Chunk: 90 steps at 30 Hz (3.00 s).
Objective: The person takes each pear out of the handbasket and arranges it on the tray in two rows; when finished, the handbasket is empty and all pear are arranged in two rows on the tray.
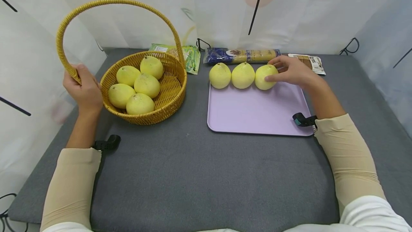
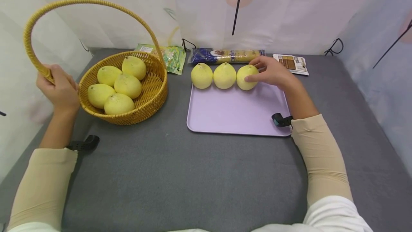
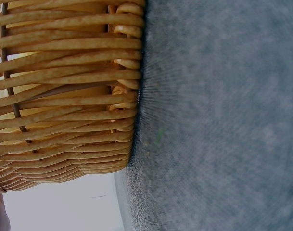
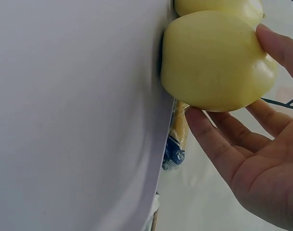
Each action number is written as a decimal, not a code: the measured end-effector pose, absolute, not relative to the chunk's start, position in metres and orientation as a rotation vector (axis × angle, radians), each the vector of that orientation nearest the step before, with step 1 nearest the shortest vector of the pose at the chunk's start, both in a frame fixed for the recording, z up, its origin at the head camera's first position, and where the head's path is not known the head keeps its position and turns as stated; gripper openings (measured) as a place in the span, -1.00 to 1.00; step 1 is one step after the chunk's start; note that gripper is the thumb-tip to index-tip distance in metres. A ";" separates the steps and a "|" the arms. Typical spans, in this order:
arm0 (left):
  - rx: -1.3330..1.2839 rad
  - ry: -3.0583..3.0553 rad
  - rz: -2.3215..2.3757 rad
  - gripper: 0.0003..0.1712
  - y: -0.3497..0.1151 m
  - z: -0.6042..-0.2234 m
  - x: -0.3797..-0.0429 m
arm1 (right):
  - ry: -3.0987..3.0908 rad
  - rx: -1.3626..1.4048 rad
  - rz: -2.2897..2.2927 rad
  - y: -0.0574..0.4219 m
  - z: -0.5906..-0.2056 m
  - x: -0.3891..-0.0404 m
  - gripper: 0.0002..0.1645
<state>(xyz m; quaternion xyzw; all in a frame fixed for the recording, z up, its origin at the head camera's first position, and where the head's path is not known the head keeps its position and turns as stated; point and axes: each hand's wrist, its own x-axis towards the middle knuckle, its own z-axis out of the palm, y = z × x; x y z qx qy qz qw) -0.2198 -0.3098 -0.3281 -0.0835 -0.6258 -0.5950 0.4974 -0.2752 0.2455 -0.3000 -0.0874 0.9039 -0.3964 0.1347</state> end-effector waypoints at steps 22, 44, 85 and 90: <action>-0.184 -1.505 -1.448 -0.61 -0.310 -0.328 -0.225 | 2.721 -0.409 -1.294 0.220 -0.282 -0.262 -0.28; -0.163 -1.500 -1.446 -0.60 -0.311 -0.328 -0.222 | 2.743 -0.831 -1.217 0.125 -0.274 -0.259 -0.53; -0.144 -1.526 -1.443 -0.63 -0.308 -0.328 -0.221 | 2.405 -1.550 -0.908 -0.078 -0.306 -0.227 -0.51; -0.154 -1.520 -1.453 -0.63 -0.306 -0.327 -0.221 | 2.432 -1.505 -0.924 -0.080 -0.309 -0.228 -0.54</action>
